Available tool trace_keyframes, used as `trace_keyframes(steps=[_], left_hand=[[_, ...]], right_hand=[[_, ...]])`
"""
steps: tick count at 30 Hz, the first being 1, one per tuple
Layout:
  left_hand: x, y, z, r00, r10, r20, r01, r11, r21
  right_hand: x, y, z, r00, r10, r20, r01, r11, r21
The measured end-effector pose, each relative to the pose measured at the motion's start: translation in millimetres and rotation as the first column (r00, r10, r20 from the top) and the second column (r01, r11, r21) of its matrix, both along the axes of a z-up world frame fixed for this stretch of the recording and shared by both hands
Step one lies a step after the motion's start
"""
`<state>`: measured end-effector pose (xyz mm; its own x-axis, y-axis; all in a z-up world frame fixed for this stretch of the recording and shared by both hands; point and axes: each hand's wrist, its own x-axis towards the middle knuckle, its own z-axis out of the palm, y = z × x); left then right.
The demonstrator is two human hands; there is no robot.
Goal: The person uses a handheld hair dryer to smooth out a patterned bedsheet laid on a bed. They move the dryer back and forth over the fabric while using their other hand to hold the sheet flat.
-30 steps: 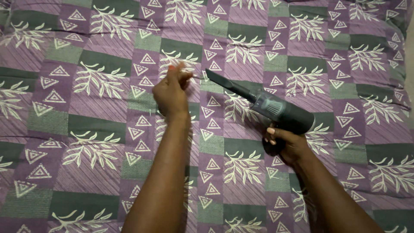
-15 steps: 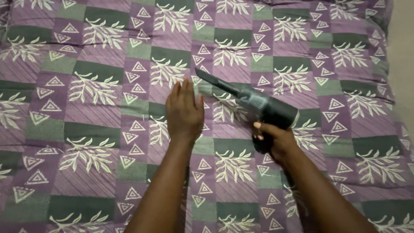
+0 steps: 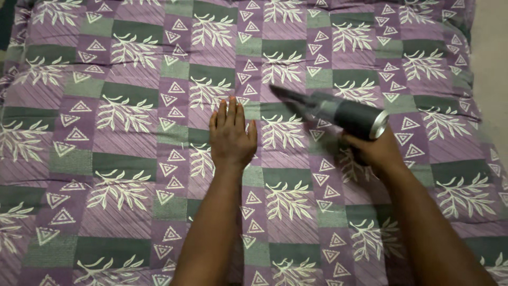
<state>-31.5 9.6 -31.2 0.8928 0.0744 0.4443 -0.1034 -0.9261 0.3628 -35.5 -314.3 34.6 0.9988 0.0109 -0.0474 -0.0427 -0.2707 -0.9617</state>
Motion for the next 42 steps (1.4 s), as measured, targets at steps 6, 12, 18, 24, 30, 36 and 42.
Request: trace_keyframes(steps=[6, 12, 18, 24, 30, 36, 42], left_hand=[[1, 1, 0, 0.999, -0.001, -0.045, 0.002, 1.0, 0.009], [0, -1, 5, 0.999, -0.008, -0.04, 0.009, 1.0, 0.025], [3, -1, 4, 1.0, -0.014, -0.01, 0.014, 0.999, 0.031], [-3, -5, 7, 0.998, 0.01, -0.063, -0.003, 0.995, 0.103], [-22, -39, 13, 0.974, 0.084, -0.21, -0.071, 0.995, 0.068], [-28, -43, 10, 0.993, 0.039, -0.114, -0.039, 0.999, 0.002], [-22, -40, -3, 0.995, 0.052, -0.083, -0.05, 0.998, 0.028]], right_hand=[[6, -21, 22, 0.986, 0.124, -0.11, -0.146, 0.963, -0.228], [5, 0, 8, 0.995, 0.057, 0.082, -0.03, 0.955, -0.296], [1, 35, -21, 0.941, 0.186, 0.281, -0.063, 0.916, -0.395], [-8, 18, 40, 0.975, 0.068, -0.211, -0.131, 0.945, -0.301], [-17, 4, 44, 0.986, 0.163, 0.022, -0.136, 0.881, -0.453], [-11, 28, 6, 0.966, 0.075, 0.247, 0.063, 0.86, -0.507], [4, 46, -12, 0.936, 0.077, 0.344, 0.097, 0.882, -0.462]])
